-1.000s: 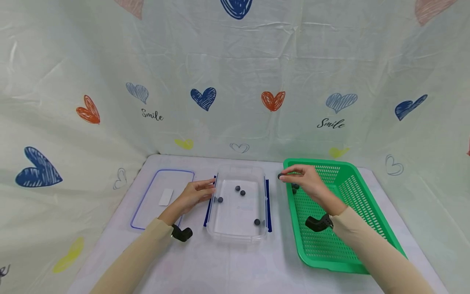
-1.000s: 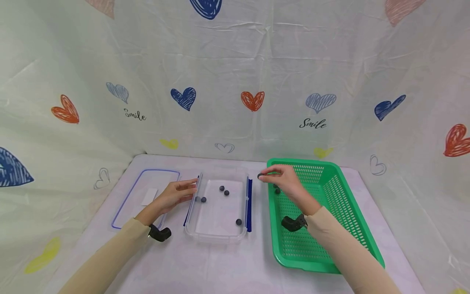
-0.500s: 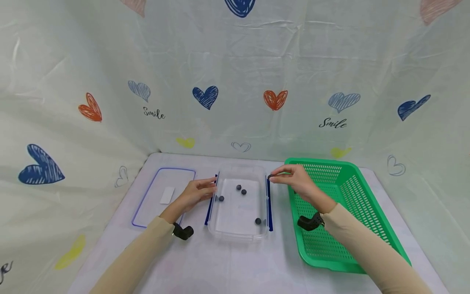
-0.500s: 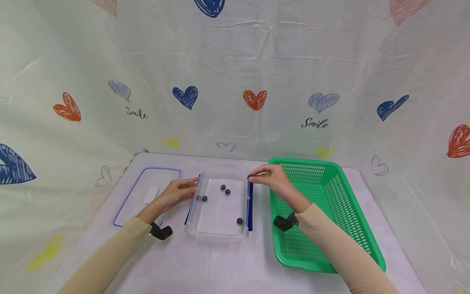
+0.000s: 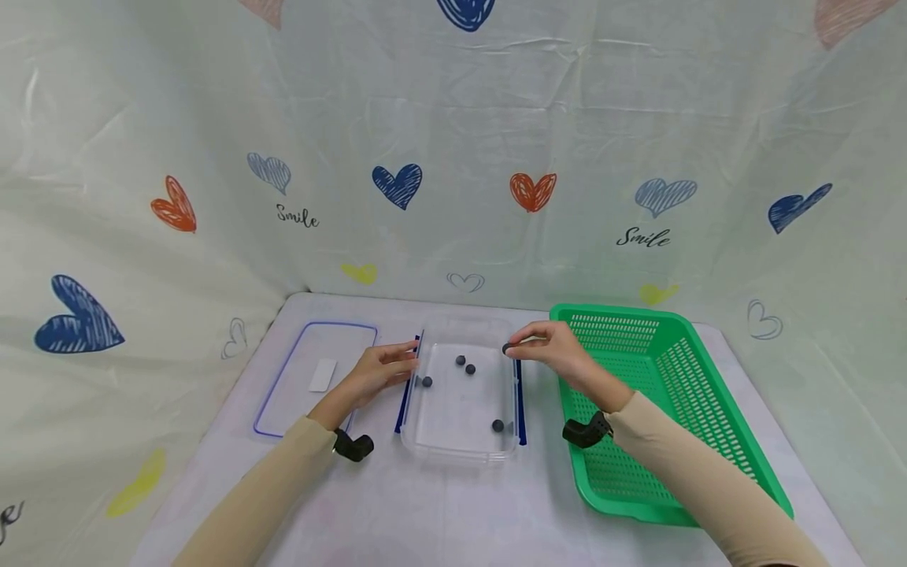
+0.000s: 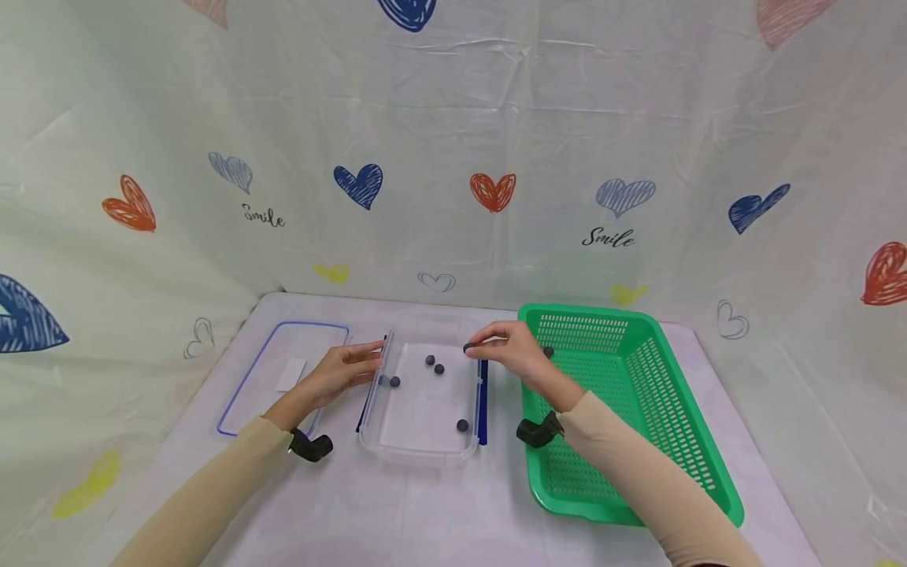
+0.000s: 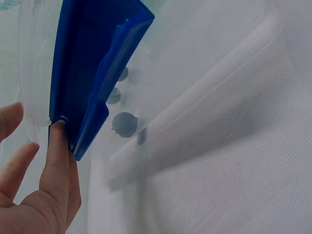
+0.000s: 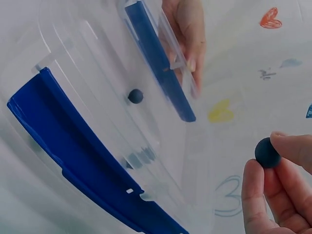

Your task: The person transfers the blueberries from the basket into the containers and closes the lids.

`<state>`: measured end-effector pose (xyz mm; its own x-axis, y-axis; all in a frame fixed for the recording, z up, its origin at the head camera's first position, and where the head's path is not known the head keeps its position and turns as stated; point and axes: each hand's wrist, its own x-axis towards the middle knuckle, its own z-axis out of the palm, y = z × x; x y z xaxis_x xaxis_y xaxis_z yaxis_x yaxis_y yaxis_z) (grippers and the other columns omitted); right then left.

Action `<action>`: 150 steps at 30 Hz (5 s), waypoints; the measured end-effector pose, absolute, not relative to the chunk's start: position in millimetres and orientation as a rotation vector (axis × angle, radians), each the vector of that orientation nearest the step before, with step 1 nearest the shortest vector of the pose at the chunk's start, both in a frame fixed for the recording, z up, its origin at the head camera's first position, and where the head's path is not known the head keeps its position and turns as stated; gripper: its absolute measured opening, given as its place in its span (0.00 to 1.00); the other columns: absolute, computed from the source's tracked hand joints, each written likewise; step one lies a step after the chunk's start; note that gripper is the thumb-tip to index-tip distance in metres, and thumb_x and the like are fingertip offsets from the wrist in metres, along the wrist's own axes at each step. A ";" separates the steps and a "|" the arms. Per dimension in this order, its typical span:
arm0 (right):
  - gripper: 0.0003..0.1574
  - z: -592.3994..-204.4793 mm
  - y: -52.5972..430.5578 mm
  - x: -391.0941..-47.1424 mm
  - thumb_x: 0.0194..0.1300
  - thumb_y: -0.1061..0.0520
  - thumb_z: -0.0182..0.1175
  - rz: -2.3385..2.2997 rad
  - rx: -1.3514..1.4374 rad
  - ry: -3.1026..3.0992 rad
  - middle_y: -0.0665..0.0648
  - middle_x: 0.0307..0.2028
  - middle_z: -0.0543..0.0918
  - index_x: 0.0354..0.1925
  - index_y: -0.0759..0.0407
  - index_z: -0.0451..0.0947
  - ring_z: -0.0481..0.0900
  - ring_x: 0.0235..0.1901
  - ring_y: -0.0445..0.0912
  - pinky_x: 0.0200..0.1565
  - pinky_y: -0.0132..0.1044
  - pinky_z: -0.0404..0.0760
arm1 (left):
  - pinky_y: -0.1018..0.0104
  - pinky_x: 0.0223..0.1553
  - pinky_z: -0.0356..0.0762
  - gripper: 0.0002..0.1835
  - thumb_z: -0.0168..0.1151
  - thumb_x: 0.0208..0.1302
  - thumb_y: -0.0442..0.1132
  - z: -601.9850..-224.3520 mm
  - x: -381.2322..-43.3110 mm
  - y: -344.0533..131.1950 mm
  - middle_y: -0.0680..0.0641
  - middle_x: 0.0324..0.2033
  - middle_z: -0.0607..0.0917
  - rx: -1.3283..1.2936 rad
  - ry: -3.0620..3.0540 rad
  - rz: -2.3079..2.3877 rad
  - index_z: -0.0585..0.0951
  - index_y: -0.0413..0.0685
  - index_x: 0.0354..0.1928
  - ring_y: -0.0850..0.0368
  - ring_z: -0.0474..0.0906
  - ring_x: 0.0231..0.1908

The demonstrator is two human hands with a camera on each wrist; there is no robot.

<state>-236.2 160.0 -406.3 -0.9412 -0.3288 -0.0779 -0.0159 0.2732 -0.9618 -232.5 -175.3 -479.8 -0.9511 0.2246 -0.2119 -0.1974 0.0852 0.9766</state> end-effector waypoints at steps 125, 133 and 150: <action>0.14 -507.4 247.2 -245.2 0.65 0.65 0.66 -1.532 0.038 2.792 0.69 0.43 0.85 0.47 0.74 0.82 0.84 0.44 0.58 0.40 0.42 0.87 | 0.62 0.55 0.80 0.28 0.67 0.67 0.35 -483.1 -230.4 -174.9 0.35 0.59 0.76 -0.002 2.061 1.956 0.74 0.44 0.68 0.51 0.79 0.55; 0.11 -512.4 245.2 -245.2 0.64 0.68 0.66 -1.503 0.002 2.823 0.67 0.36 0.86 0.44 0.75 0.83 0.83 0.34 0.49 0.31 0.33 0.83 | 0.62 0.55 0.80 0.27 0.66 0.67 0.34 -482.8 -229.9 -175.1 0.36 0.59 0.77 -0.008 2.066 1.960 0.74 0.43 0.68 0.51 0.79 0.55; 0.11 -509.8 246.0 -246.5 0.64 0.69 0.65 -1.471 0.017 2.847 0.70 0.40 0.85 0.44 0.76 0.83 0.84 0.40 0.60 0.28 0.32 0.80 | 0.62 0.55 0.80 0.27 0.66 0.67 0.35 -482.2 -231.8 -171.6 0.34 0.60 0.76 0.014 2.058 1.956 0.74 0.43 0.68 0.50 0.79 0.55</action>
